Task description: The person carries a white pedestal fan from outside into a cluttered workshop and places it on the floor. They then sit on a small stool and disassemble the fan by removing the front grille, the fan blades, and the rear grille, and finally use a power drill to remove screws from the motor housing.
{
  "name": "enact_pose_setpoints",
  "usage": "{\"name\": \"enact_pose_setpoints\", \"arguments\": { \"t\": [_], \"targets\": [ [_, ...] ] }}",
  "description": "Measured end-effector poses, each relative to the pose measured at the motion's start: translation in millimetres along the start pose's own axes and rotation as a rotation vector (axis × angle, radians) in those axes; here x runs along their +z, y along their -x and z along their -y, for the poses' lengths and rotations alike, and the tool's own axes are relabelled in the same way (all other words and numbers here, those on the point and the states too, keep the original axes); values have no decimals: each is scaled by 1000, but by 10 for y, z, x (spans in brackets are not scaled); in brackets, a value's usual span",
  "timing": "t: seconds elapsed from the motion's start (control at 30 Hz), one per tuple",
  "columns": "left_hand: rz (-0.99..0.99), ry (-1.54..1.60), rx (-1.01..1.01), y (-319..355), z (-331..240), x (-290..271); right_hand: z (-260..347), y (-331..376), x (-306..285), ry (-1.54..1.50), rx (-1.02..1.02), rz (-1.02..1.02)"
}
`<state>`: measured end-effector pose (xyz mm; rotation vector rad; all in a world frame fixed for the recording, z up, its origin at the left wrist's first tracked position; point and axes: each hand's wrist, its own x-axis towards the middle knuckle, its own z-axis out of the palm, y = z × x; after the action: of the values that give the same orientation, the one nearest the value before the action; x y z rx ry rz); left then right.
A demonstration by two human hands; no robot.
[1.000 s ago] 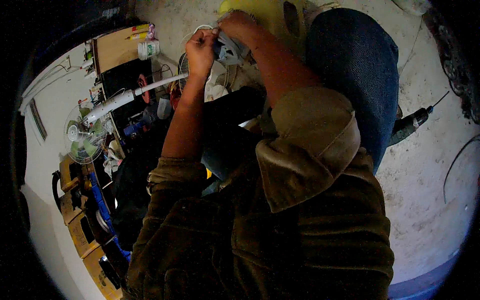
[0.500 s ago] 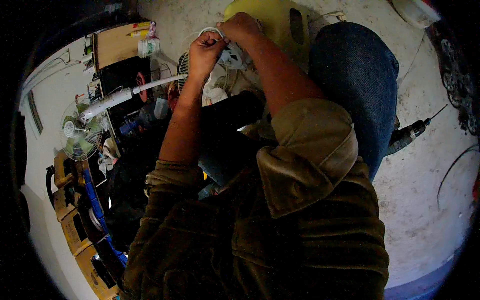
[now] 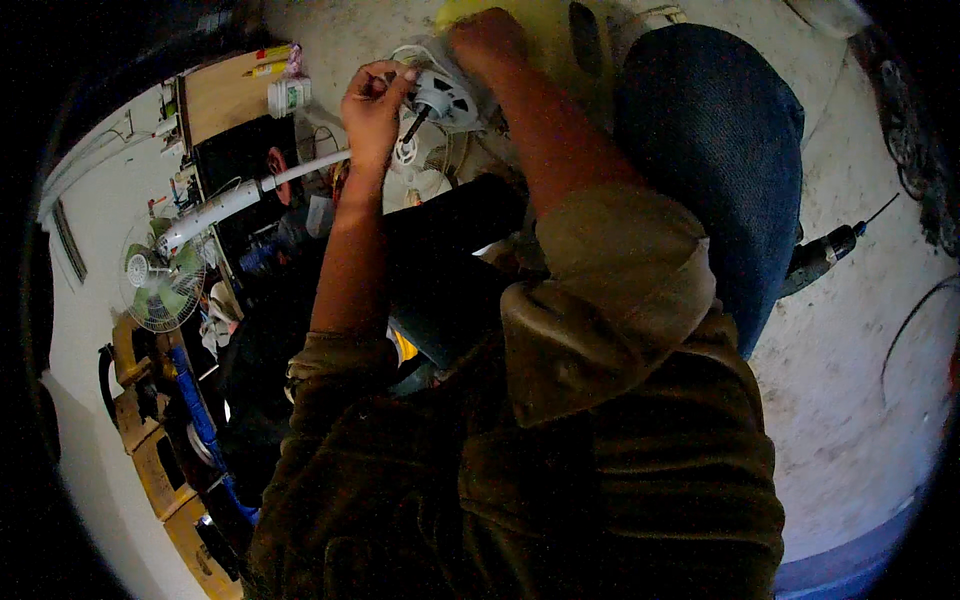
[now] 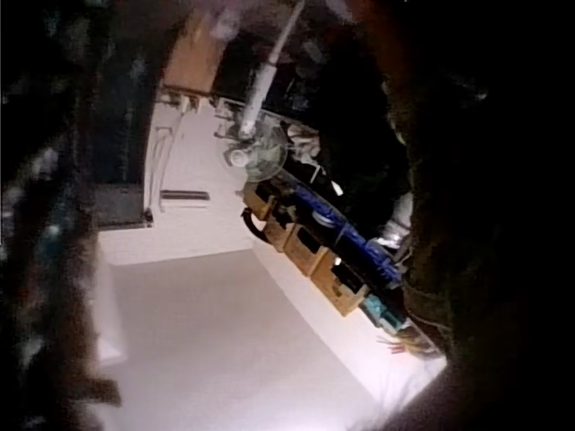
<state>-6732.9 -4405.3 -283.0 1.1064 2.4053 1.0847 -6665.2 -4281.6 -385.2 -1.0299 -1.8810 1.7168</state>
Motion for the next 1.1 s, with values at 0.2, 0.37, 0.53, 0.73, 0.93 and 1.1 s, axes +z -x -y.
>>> {"name": "enact_pose_setpoints", "arguments": {
  "t": [0.2, 0.37, 0.53, 0.73, 0.93, 1.1],
  "targets": [
    [157, -745, 326, -403, -175, -158, -353, -71, 229, -228, 451, -189],
    [376, -875, 384, -687, -73, -26, -153, -44, 26, -427, 461, 89],
    [417, -696, 439, -825, -7, 109, -279, -280, 190, -504, 236, 78],
    [282, -496, 306, -982, 368, 250, -433, -537, 496, -396, 374, 27],
    [155, -193, 279, -983, 532, 370, -380, -561, 578, -259, 571, -150],
    [175, -220, 327, -947, 584, 261, -459, -649, 736, -331, 455, -170]
  ]
}}
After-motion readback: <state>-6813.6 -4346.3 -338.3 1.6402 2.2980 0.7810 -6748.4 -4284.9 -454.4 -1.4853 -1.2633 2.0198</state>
